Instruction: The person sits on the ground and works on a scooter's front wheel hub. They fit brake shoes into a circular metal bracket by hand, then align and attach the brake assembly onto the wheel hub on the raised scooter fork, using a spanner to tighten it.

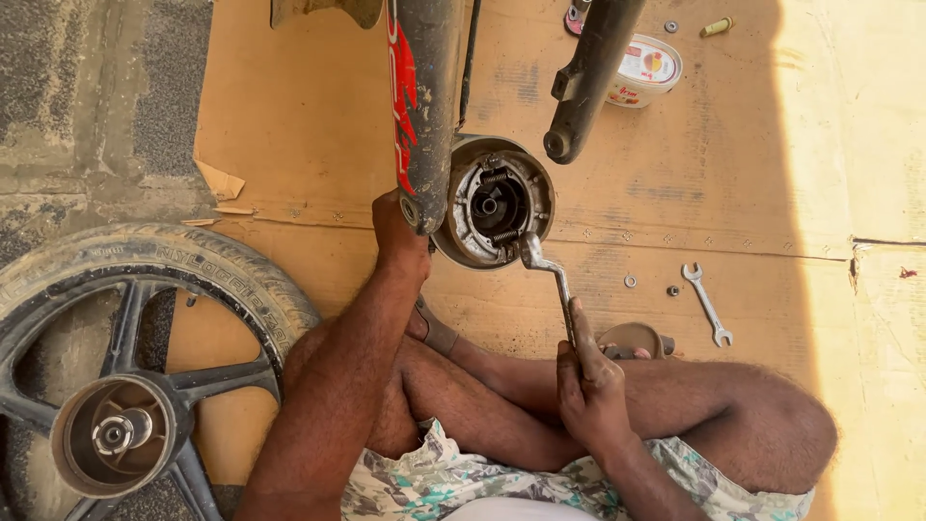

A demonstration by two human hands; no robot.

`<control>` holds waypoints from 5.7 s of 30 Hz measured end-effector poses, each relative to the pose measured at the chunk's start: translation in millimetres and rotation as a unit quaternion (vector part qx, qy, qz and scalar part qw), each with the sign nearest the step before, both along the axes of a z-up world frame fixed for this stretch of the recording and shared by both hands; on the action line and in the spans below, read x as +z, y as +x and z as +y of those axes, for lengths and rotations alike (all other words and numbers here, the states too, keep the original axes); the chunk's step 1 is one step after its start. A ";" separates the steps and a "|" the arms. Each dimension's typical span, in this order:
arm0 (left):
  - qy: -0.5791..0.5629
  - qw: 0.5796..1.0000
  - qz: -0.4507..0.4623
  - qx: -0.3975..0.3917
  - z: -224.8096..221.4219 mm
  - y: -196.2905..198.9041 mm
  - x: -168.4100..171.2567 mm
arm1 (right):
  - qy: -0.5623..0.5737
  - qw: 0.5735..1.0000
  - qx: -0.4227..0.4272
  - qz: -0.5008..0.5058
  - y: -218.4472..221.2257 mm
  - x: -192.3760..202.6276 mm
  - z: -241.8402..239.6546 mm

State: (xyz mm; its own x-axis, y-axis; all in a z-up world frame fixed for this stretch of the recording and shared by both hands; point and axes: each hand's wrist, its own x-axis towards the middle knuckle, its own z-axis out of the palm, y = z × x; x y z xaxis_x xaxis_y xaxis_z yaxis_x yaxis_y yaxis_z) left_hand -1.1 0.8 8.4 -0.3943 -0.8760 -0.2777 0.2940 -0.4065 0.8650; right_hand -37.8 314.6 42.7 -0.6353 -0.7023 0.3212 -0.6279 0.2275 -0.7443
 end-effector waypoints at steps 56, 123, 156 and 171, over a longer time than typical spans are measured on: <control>-0.046 0.999 -0.005 -0.006 -10.6 8.1 -27.2 | 0.319 0.945 0.039 0.056 -197.5 7.8 -27.0; -0.406 0.862 -0.296 -0.075 -9.6 23.9 6.3 | 0.369 0.912 -0.181 -0.010 -262.3 24.5 34.4; -0.365 0.884 -0.252 -0.146 4.3 13.8 17.9 | 0.447 0.888 0.033 0.100 -203.2 -56.1 -29.4; -0.330 0.899 -0.225 -0.180 14.8 5.0 34.4 | 0.161 0.966 0.069 0.189 -137.4 -15.6 -48.1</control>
